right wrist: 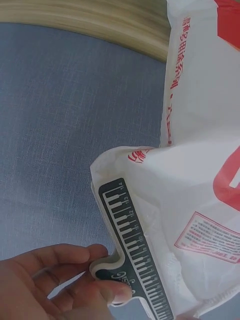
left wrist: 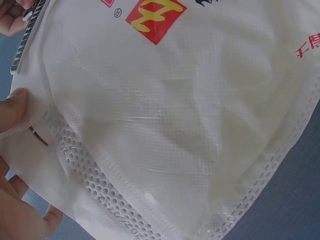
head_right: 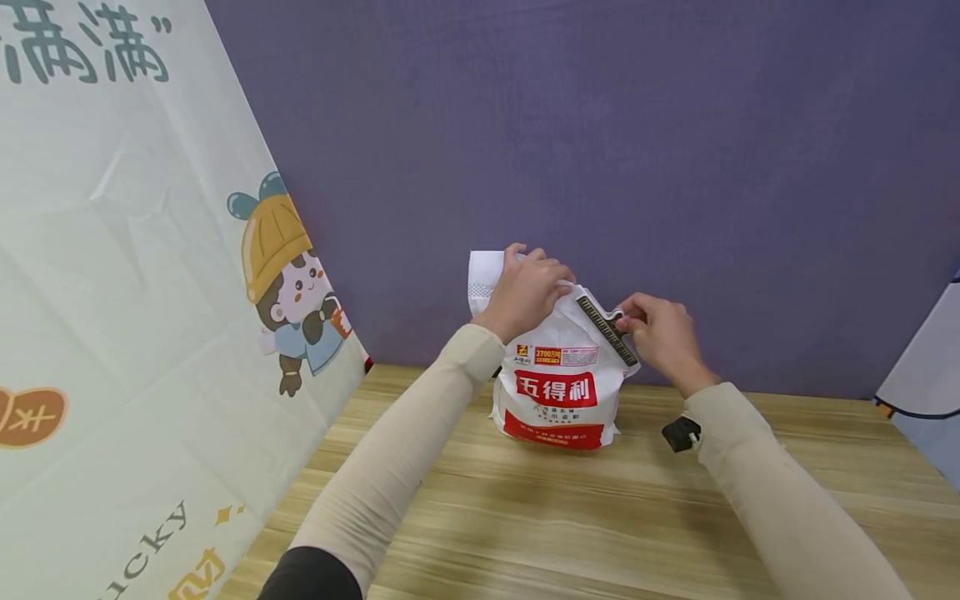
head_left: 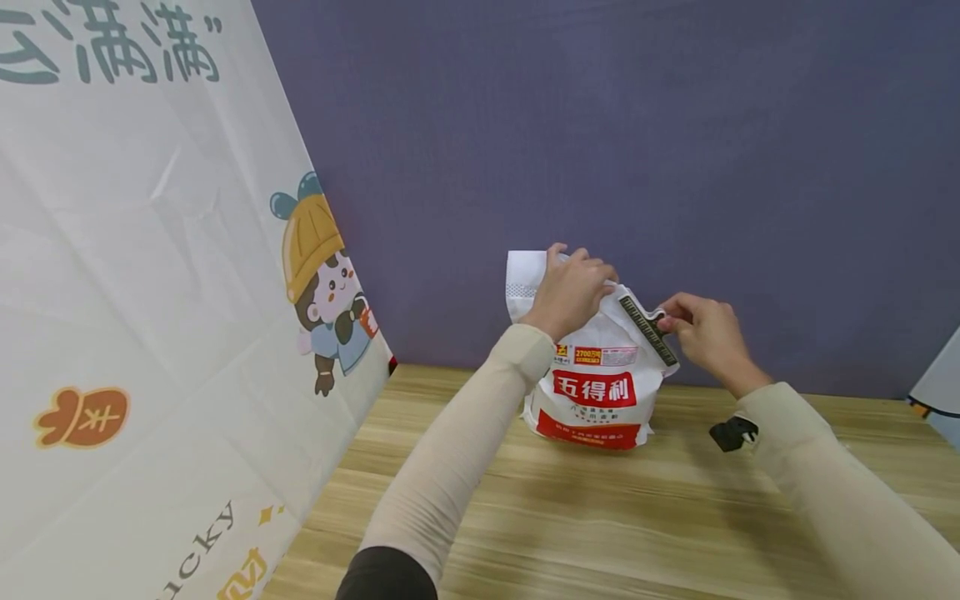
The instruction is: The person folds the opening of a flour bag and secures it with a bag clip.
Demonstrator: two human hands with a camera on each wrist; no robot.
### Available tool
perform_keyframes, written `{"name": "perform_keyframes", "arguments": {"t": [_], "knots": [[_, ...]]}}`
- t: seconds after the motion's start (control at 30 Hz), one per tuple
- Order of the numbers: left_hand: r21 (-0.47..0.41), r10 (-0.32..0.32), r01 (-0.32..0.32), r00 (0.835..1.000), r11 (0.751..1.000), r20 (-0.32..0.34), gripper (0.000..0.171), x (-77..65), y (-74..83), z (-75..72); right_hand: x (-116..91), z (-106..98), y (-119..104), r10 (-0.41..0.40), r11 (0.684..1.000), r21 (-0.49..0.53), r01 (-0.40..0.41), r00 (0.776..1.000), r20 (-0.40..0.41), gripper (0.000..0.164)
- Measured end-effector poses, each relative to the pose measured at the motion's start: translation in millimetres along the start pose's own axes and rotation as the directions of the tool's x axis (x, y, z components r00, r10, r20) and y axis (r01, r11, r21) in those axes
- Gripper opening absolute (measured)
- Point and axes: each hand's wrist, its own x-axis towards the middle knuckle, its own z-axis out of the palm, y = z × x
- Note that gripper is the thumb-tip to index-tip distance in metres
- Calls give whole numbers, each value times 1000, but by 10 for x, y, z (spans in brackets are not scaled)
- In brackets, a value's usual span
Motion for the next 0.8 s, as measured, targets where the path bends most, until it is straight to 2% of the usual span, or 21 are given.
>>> {"name": "perform_keyframes", "arguments": {"t": [0.8], "knots": [[3, -13, 13, 1000, 1000, 2, 22, -1, 17, -8, 22, -14, -27, 2, 1000, 6, -2, 998, 60, 7]]}}
